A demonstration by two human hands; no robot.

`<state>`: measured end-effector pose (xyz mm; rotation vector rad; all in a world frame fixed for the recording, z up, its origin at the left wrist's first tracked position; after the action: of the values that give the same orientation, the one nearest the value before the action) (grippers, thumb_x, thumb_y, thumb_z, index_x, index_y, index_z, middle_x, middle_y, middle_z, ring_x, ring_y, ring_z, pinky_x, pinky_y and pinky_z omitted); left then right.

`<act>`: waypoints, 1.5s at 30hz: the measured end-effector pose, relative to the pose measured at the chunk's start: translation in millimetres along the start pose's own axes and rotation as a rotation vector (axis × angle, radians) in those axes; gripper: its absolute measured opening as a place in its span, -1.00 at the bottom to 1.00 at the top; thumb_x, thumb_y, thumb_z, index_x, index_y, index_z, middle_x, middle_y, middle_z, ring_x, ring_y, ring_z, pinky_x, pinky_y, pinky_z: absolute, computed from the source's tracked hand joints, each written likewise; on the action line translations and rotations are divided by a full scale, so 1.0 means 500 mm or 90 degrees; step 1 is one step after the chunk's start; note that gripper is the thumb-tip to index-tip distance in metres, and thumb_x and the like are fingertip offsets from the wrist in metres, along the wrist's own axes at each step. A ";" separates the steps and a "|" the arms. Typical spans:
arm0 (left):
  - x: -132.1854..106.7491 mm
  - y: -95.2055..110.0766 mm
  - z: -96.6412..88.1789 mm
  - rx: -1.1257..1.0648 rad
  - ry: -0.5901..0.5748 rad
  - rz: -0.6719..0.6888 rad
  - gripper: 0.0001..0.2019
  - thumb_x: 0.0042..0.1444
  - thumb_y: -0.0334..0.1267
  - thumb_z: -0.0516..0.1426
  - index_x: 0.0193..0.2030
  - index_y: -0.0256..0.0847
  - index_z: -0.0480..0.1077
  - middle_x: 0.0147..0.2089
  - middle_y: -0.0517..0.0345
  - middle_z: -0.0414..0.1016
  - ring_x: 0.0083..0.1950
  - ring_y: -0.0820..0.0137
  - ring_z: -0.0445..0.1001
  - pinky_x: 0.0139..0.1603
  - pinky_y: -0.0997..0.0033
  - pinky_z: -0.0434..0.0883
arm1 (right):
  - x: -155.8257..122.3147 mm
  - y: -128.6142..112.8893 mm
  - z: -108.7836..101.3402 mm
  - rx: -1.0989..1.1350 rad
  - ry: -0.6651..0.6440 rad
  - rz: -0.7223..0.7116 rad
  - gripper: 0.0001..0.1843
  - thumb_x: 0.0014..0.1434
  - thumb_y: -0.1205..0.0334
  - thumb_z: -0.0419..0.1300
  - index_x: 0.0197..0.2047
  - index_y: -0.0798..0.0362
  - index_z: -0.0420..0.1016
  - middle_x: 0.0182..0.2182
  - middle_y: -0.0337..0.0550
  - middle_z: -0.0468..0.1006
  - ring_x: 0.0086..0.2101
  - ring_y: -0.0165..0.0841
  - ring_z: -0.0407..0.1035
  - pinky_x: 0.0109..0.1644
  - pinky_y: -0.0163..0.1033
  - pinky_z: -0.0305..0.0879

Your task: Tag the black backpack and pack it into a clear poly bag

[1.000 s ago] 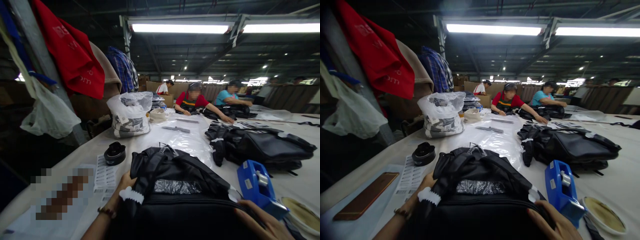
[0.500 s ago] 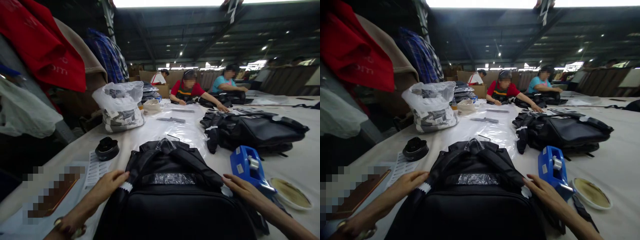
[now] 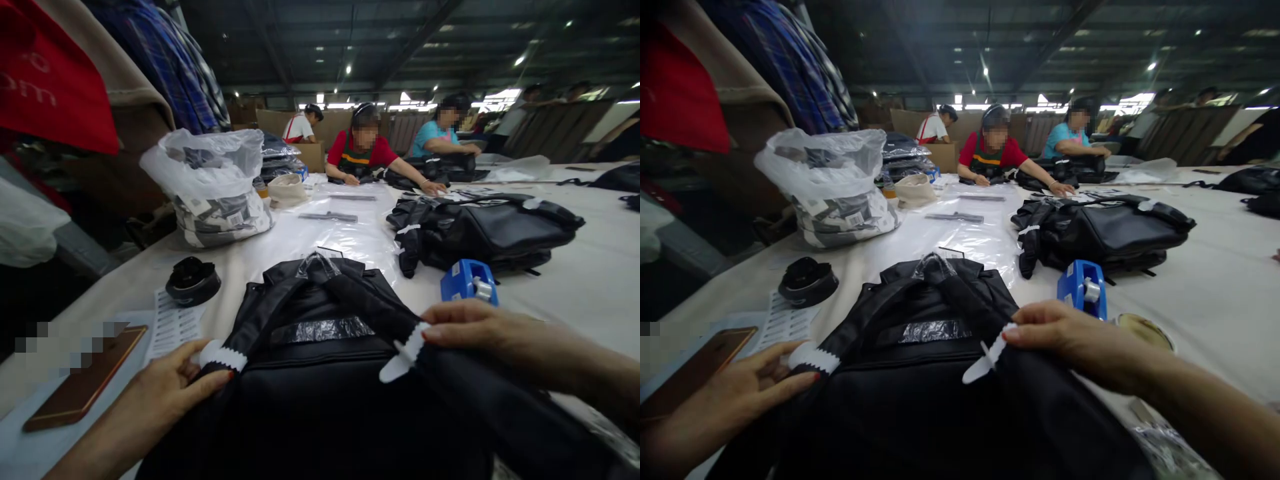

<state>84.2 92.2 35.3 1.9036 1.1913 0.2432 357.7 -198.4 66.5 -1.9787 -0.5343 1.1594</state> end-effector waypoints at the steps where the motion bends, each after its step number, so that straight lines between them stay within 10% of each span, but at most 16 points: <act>1: -0.008 0.004 0.001 -0.062 -0.045 -0.035 -0.12 -0.43 0.08 0.29 0.07 -0.39 0.28 -0.60 0.35 0.35 -0.47 0.39 0.39 -0.40 0.51 0.24 | -0.001 0.017 0.032 -0.001 -0.038 -0.027 -0.55 -0.10 -0.13 0.25 -0.22 0.01 0.49 -0.39 -0.18 0.53 -0.37 -0.27 0.41 -0.32 -0.25 0.35; 6: -0.057 -0.018 0.071 -0.283 -0.106 -0.108 0.01 -0.43 0.00 0.28 0.21 -0.43 0.07 -0.54 0.30 0.39 -0.48 0.43 0.37 -0.46 0.54 0.25 | 0.037 0.142 0.119 -0.118 0.122 -0.139 -0.21 0.01 -0.17 0.07 0.20 0.13 0.13 -0.48 -0.22 0.46 -0.38 -0.26 0.40 -0.29 -0.20 0.35; 10: -0.069 -0.058 0.120 -0.126 -0.096 -0.020 -0.14 -0.28 0.08 0.15 0.15 -0.42 0.15 -0.62 0.39 0.22 -0.63 0.49 0.19 -0.61 0.51 0.14 | 0.043 0.174 0.120 -0.325 0.238 -0.198 -0.28 0.14 -0.10 -0.07 0.29 0.08 0.02 -0.55 -0.23 0.45 -0.54 -0.28 0.37 -0.44 -0.21 0.32; 13: -0.068 -0.037 0.088 0.094 -0.140 0.049 -0.27 -0.13 0.06 0.06 0.16 -0.33 0.18 -0.59 0.32 0.28 -0.55 0.38 0.30 -0.48 0.40 0.27 | 0.025 0.164 0.111 -0.564 0.372 -0.323 -0.45 0.19 -0.03 -0.07 0.20 -0.02 0.23 -0.40 -0.12 0.52 -0.51 -0.25 0.42 -0.48 -0.20 0.32; 17: -0.071 0.029 0.044 0.324 0.052 0.278 -0.42 0.00 0.03 0.02 0.12 -0.25 0.26 -0.20 0.03 0.46 -0.13 0.15 0.43 -0.10 0.14 0.36 | 0.011 0.149 0.119 -0.696 0.430 -0.532 -0.59 0.25 0.14 -0.06 0.10 0.02 0.35 -0.23 -0.02 0.49 -0.29 -0.22 0.44 -0.29 -0.17 0.40; 20: -0.075 0.022 0.104 0.397 0.194 0.479 -0.49 0.19 0.03 -0.09 0.17 -0.24 0.20 0.17 -0.06 0.28 0.22 0.11 0.20 0.18 0.05 0.22 | 0.025 0.153 0.141 -0.727 0.413 -0.618 -0.53 0.18 0.37 -0.10 0.15 0.03 0.27 0.12 0.02 0.30 0.10 -0.13 0.22 0.12 0.04 0.19; 22: -0.074 -0.014 0.173 0.485 0.161 0.559 -0.44 0.22 0.03 -0.10 0.23 -0.30 0.11 0.27 -0.11 0.16 0.31 0.06 0.06 0.21 -0.02 0.19 | 0.044 0.163 0.156 -0.745 0.381 -0.624 -0.43 0.13 0.43 -0.12 0.22 0.06 0.16 0.23 0.02 0.15 0.21 -0.13 0.04 0.22 0.11 0.02; 29: -0.061 -0.078 0.243 0.574 0.138 0.552 -0.39 0.22 -0.02 -0.04 0.30 -0.34 -0.01 0.36 -0.11 -0.03 0.38 0.07 -0.14 0.28 -0.06 0.12 | 0.070 0.178 0.164 -0.771 0.372 -0.637 -0.40 0.09 0.46 -0.13 0.22 0.15 0.14 0.25 0.10 0.11 0.25 -0.17 -0.05 0.24 0.08 -0.03; 33: -0.063 -0.063 0.228 0.542 0.084 0.523 -0.39 0.19 -0.02 0.01 0.29 -0.34 0.04 0.36 -0.11 -0.06 0.37 0.04 -0.13 0.29 -0.11 0.09 | 0.056 0.155 0.154 -0.779 0.369 -0.629 -0.41 0.08 0.45 -0.11 0.22 0.13 0.14 0.19 0.05 0.25 0.20 -0.20 0.09 0.20 0.04 0.07; 38: -0.047 -0.017 0.171 0.358 -0.168 0.367 -0.47 0.24 -0.05 -0.15 0.28 -0.27 0.07 0.34 -0.01 -0.01 0.37 0.17 -0.09 0.32 -0.05 0.02 | 0.039 0.064 0.118 -0.704 0.312 -0.571 -0.45 0.14 0.37 -0.09 0.23 0.17 0.11 -0.03 -0.03 0.49 -0.02 -0.28 0.37 0.10 -0.07 0.27; 45: -0.035 0.078 0.096 0.249 -0.338 0.224 -0.42 0.11 -0.26 -0.09 0.31 -0.25 0.01 0.30 0.06 0.15 0.29 0.33 0.15 0.32 0.26 0.04 | 0.109 -0.076 0.141 -0.625 0.378 -0.657 -0.61 0.23 0.27 -0.05 0.10 0.10 0.33 0.02 0.00 0.44 0.02 -0.21 0.31 0.13 0.03 0.22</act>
<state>127.0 44.3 39.2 2.3159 0.5698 -0.3213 324.8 -109.9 46.0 -2.0996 -1.7086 -0.4296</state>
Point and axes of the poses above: each hand's wrist, its own x-axis towards the middle knuckle, its own z-axis out of the palm, y = z × x, the point moved 2 cm from there along x, towards the middle knuckle
